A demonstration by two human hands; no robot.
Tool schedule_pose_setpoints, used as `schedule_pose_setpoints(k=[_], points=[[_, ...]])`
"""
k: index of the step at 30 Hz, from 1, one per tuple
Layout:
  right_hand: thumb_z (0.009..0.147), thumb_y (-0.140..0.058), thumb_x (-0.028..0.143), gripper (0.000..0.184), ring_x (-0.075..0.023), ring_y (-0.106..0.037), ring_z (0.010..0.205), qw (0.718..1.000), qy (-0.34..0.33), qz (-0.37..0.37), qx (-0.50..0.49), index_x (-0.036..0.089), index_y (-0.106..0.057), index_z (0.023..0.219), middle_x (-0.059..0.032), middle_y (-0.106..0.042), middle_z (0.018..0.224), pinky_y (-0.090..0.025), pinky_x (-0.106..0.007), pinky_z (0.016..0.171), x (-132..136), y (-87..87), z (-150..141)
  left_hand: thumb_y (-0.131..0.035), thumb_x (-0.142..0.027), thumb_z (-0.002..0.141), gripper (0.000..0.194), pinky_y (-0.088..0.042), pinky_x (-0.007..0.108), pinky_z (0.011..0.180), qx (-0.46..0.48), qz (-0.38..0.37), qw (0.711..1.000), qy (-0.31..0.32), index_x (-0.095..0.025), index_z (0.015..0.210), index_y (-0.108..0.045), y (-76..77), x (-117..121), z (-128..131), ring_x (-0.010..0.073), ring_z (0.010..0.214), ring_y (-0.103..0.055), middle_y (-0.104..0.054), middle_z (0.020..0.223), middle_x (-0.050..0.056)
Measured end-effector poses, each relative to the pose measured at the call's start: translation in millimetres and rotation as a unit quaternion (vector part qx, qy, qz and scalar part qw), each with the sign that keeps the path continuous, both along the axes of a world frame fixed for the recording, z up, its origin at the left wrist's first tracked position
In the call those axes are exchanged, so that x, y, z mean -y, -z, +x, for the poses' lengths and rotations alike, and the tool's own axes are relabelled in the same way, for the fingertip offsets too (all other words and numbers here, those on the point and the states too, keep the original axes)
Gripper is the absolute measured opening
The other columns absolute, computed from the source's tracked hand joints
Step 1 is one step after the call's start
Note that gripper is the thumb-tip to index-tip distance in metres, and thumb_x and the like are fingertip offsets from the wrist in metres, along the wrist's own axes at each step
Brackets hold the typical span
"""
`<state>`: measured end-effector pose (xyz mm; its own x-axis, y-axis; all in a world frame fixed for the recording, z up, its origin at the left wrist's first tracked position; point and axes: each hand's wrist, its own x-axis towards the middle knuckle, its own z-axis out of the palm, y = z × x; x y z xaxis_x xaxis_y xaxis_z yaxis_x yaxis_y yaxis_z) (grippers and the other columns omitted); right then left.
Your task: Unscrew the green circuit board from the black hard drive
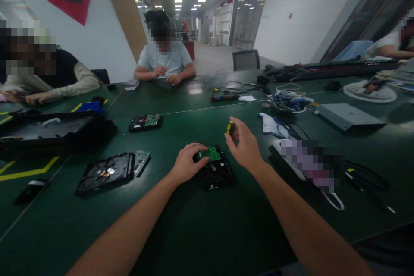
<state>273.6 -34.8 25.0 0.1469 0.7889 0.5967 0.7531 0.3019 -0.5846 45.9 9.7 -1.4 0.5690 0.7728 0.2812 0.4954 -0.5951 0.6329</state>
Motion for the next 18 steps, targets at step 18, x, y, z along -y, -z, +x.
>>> schedule_pose_setpoints(k=[18], points=[[0.098, -0.060, 0.037, 0.064, -0.0230, -0.074, 0.101, 0.988, -0.051, 0.038, -0.142, 0.031, -0.033, 0.155, -0.0103, -0.068, 0.126, -0.064, -0.042, 0.096, 6, 8.2, -19, -0.073, -0.034, 0.090, 0.027, -0.046, 0.050, 0.109, 0.007, 0.005, 1.000, 0.000, -0.028, 0.116, -0.071, 7.6, -3, 0, 0.0275, 0.125, -0.061, -0.071, 0.130, 0.004]])
